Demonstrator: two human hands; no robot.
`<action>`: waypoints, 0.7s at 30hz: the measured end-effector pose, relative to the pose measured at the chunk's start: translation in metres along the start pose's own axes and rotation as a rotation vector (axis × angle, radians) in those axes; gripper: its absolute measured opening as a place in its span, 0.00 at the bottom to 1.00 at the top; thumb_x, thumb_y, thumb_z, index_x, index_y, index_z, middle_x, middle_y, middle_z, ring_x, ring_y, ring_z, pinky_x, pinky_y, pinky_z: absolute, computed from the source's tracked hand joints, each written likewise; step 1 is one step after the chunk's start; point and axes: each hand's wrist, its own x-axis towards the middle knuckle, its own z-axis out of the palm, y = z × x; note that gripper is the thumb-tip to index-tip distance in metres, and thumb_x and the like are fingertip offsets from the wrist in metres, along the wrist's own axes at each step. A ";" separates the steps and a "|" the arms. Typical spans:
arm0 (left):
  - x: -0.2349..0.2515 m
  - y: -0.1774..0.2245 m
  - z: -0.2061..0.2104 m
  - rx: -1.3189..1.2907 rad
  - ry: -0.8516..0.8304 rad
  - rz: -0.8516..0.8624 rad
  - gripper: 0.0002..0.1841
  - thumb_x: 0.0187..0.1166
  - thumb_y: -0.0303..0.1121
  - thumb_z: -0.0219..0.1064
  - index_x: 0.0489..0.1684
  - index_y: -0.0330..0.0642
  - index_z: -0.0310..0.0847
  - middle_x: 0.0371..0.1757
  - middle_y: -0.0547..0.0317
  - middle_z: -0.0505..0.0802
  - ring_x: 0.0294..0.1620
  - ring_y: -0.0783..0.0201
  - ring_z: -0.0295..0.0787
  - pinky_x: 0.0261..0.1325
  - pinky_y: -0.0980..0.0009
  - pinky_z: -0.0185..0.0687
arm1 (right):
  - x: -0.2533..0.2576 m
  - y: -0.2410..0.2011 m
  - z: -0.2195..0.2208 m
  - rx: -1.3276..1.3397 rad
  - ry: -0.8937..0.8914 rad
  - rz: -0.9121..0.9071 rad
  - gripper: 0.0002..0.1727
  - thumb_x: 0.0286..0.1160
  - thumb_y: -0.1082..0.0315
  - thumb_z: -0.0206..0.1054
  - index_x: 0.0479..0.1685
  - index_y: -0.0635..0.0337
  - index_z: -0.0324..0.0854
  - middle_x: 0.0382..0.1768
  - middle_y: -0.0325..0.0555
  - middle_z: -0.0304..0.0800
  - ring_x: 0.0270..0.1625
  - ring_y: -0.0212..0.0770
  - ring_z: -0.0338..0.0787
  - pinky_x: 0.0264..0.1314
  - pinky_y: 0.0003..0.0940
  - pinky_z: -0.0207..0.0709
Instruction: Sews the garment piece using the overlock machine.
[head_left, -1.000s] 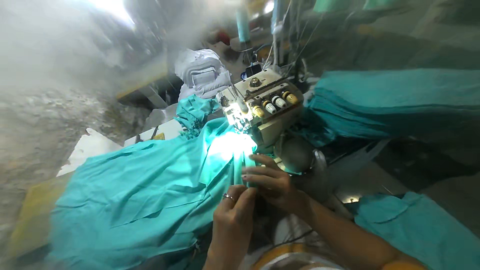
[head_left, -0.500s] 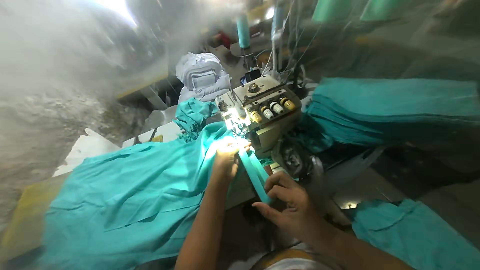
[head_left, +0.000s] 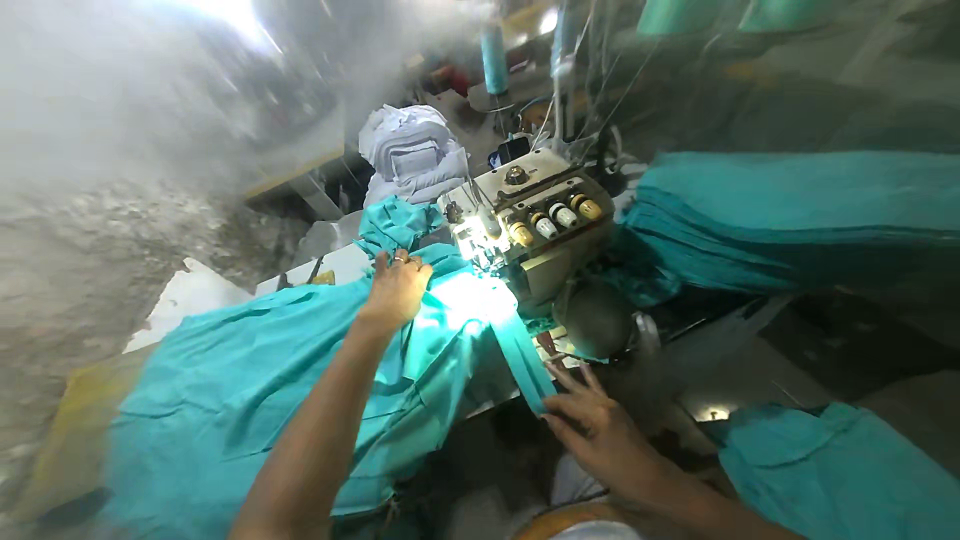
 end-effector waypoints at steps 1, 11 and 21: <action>-0.006 0.005 -0.015 -0.003 -0.027 0.053 0.11 0.62 0.22 0.78 0.42 0.37 0.94 0.55 0.39 0.92 0.70 0.33 0.79 0.75 0.29 0.57 | 0.003 -0.003 -0.007 -0.018 -0.013 0.002 0.10 0.70 0.72 0.69 0.41 0.67 0.94 0.45 0.53 0.98 0.65 0.62 0.91 0.82 0.72 0.61; -0.092 0.122 -0.077 -0.197 -0.567 0.469 0.18 0.90 0.38 0.57 0.61 0.31 0.83 0.57 0.34 0.90 0.62 0.34 0.88 0.59 0.37 0.79 | 0.053 -0.029 -0.007 0.125 -0.055 -0.063 0.15 0.81 0.72 0.54 0.46 0.70 0.87 0.27 0.46 0.88 0.29 0.33 0.84 0.43 0.32 0.78; -0.038 0.076 -0.035 -0.396 -0.027 0.789 0.11 0.82 0.31 0.66 0.33 0.32 0.90 0.36 0.43 0.91 0.43 0.45 0.91 0.48 0.50 0.84 | 0.014 -0.008 -0.024 -0.284 -0.017 -0.116 0.10 0.74 0.64 0.67 0.30 0.60 0.89 0.26 0.44 0.92 0.30 0.44 0.92 0.54 0.62 0.73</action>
